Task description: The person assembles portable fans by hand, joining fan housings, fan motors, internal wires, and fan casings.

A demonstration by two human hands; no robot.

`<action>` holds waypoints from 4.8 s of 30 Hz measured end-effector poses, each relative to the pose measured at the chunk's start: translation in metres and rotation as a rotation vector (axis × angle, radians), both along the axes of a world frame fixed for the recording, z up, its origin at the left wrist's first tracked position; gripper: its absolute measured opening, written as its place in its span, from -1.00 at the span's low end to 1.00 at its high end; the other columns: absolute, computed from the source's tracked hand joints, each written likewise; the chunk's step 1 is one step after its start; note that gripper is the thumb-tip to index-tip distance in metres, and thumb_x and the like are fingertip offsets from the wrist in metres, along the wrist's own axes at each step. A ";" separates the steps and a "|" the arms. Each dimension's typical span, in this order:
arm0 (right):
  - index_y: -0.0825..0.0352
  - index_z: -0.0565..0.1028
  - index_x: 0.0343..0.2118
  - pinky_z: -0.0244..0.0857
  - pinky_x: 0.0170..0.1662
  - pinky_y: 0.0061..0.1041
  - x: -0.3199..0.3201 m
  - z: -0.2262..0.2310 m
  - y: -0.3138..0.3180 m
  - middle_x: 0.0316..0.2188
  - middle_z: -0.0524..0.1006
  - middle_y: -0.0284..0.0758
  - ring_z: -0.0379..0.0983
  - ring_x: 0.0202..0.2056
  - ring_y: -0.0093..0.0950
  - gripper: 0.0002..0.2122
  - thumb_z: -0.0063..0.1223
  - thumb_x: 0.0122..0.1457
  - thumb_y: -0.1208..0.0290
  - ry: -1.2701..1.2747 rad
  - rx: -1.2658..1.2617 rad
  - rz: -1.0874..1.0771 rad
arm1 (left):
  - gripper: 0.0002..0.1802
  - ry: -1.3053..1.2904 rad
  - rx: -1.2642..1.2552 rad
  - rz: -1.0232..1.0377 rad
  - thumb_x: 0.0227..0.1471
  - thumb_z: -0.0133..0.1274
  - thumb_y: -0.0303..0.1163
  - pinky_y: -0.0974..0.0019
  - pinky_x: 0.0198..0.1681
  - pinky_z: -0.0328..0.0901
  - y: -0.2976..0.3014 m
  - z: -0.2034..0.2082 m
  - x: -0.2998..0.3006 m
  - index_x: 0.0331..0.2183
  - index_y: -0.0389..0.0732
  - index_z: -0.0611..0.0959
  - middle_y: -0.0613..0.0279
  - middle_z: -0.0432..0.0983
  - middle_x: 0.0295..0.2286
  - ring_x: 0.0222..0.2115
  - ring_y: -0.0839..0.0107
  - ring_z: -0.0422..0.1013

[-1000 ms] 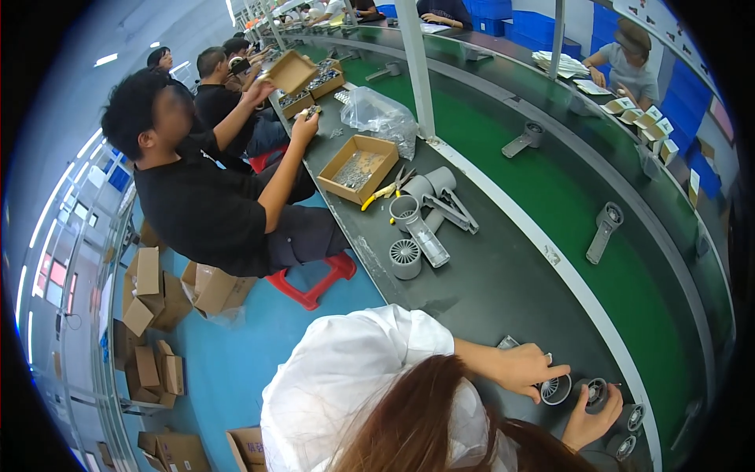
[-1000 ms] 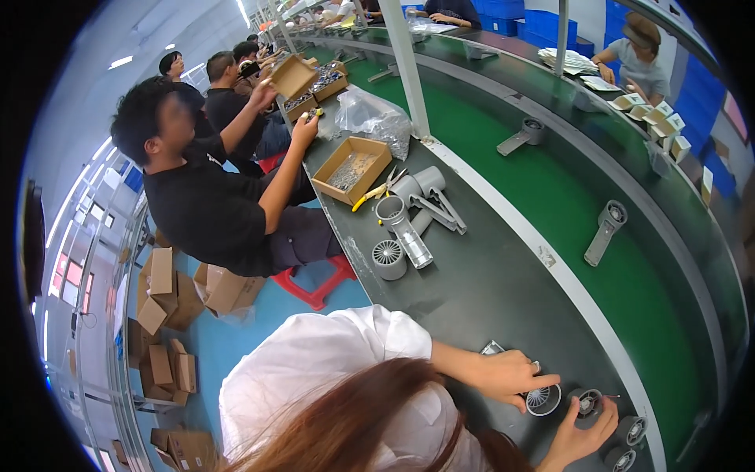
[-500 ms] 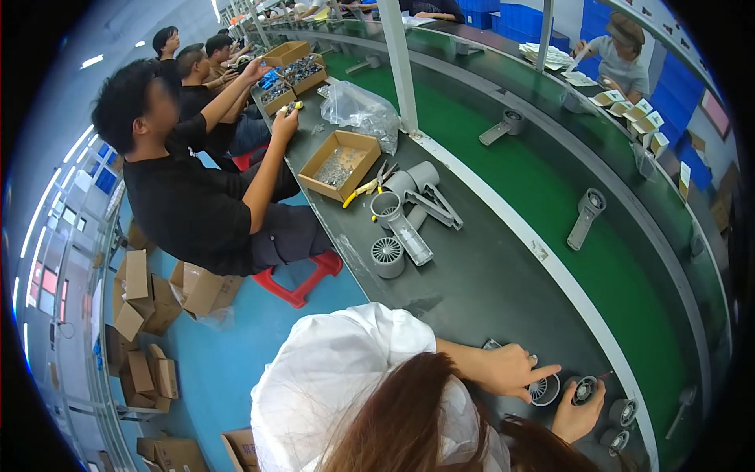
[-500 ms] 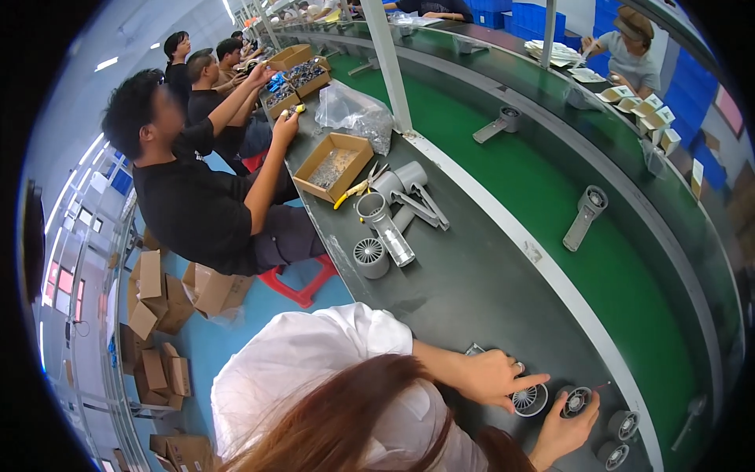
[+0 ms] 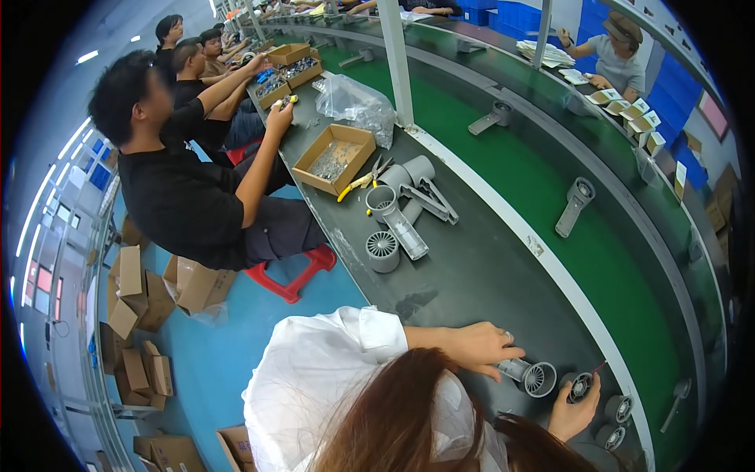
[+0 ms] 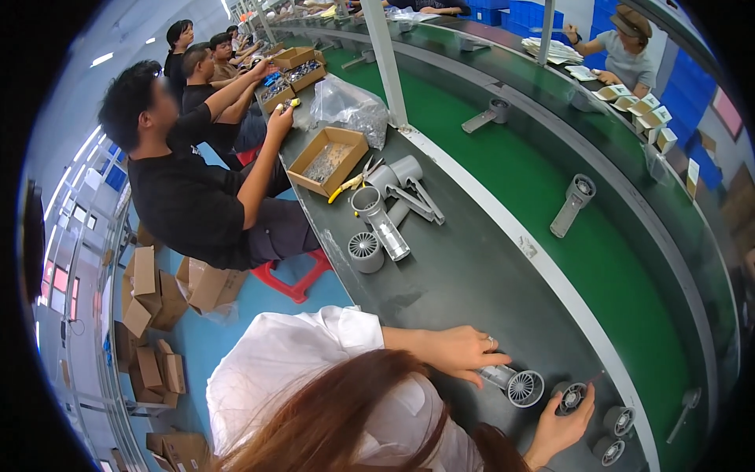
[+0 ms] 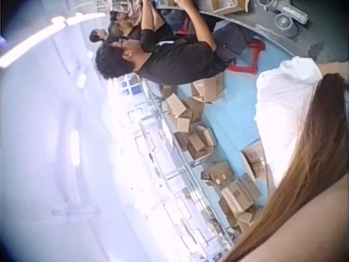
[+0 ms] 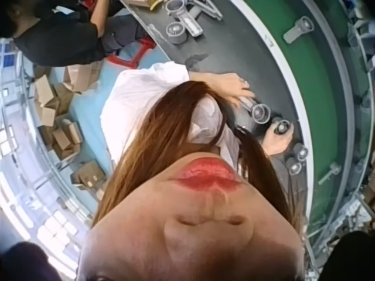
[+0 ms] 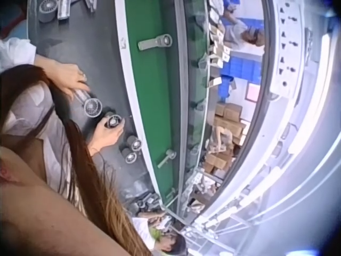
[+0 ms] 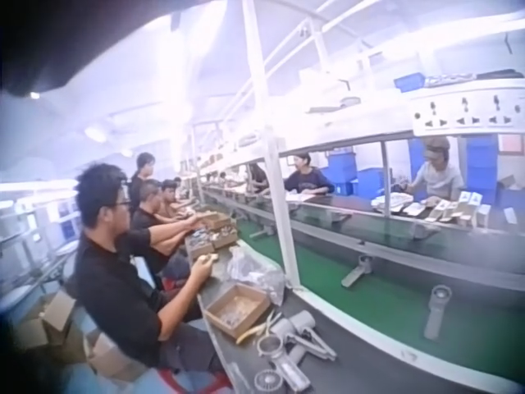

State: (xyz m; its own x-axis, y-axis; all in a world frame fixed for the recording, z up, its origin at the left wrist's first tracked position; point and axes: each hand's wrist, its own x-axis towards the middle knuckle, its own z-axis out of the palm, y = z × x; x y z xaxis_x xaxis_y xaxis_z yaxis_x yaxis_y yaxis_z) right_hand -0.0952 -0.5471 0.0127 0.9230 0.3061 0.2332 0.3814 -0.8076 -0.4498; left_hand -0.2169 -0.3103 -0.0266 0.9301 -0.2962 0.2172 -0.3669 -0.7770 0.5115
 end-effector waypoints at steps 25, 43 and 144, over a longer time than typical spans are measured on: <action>0.29 0.38 0.00 0.28 -0.13 -0.25 -0.003 -0.007 -0.005 -0.18 0.47 -0.13 0.43 -0.16 -0.13 -0.57 0.13 0.02 0.39 -0.036 0.062 0.052 | -0.38 -0.581 0.096 0.067 -0.05 0.11 0.01 0.33 -0.71 0.21 -0.018 -0.027 0.012 -0.11 -0.31 0.52 0.17 0.32 -0.53 -0.74 0.35 0.28; 0.42 0.40 -0.04 0.25 -0.07 -0.36 -0.003 0.020 -0.014 -0.18 0.47 -0.15 0.42 -0.16 -0.23 -0.54 0.12 -0.10 0.55 -0.051 0.344 0.251 | -0.23 -0.596 0.228 0.243 -0.20 0.10 0.20 0.34 -0.58 0.20 -0.020 -0.018 0.005 0.01 -0.05 0.50 0.23 0.37 -0.54 -0.64 0.35 0.27; 0.45 0.45 -0.12 0.35 -0.33 -0.35 -0.051 0.059 -0.005 -0.26 0.44 -0.04 0.45 -0.35 -0.14 -0.59 0.12 -0.06 0.37 -0.421 0.224 0.577 | -0.79 0.693 -1.674 -0.088 -0.09 -0.17 -0.56 0.29 -0.01 0.32 -0.049 0.079 0.015 -0.61 -0.42 0.53 -0.17 0.49 -0.17 -0.15 0.26 0.45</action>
